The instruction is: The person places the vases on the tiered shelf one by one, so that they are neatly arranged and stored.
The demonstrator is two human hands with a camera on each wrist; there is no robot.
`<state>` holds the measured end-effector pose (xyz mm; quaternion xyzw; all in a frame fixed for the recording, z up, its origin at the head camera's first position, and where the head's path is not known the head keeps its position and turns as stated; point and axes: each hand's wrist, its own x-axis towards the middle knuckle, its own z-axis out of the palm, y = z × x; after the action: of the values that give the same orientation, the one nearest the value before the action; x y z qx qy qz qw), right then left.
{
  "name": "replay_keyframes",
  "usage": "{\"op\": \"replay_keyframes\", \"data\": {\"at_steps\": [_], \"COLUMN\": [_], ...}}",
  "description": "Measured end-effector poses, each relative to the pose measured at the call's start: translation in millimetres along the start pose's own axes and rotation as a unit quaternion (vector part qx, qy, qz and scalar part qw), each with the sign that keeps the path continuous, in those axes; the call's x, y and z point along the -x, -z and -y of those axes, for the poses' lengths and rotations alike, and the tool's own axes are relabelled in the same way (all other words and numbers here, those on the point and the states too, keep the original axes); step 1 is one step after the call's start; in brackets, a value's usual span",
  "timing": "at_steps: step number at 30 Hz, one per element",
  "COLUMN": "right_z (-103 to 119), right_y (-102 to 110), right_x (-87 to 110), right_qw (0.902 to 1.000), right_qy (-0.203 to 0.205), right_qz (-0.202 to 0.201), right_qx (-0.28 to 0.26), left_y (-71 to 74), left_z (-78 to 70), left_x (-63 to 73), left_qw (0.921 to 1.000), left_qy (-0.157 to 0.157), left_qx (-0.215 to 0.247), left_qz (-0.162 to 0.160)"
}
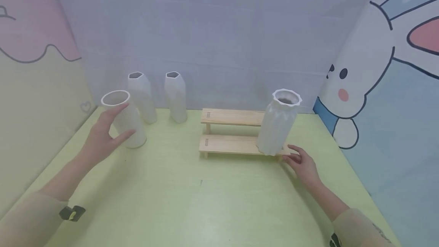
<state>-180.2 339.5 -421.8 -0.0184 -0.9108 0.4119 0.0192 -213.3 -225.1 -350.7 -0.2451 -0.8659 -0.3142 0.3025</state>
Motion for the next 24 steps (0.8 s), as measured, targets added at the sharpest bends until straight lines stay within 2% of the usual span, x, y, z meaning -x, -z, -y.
{"op": "replay_keyframes", "data": {"at_steps": [7, 11, 17, 24], "right_z": [-3, -1, 0, -3], "right_y": [0, 0, -1, 0], "right_x": [-1.0, -0.7, -0.9, -3.7], "right_qw": [1.0000, 1.0000, 0.9997, 0.9999], "right_qy": [0.001, -0.008, -0.021, -0.013], "right_qz": [-0.004, 0.000, 0.006, 0.000], "right_qx": [-0.001, -0.002, -0.014, -0.007], "left_y": [7.9, 12.1, 17.2, 21.1], "left_z": [21.5, 30.2, 42.4, 53.7], "left_x": [5.4, 5.8, 5.0, 2.5], "left_qw": [0.9984, 0.9965, 0.9955, 0.9929], "left_qy": [-0.035, -0.040, 0.002, 0.084], "left_qx": [-0.014, -0.016, -0.019, -0.003], "left_qz": [-0.043, -0.072, -0.093, -0.084]}}
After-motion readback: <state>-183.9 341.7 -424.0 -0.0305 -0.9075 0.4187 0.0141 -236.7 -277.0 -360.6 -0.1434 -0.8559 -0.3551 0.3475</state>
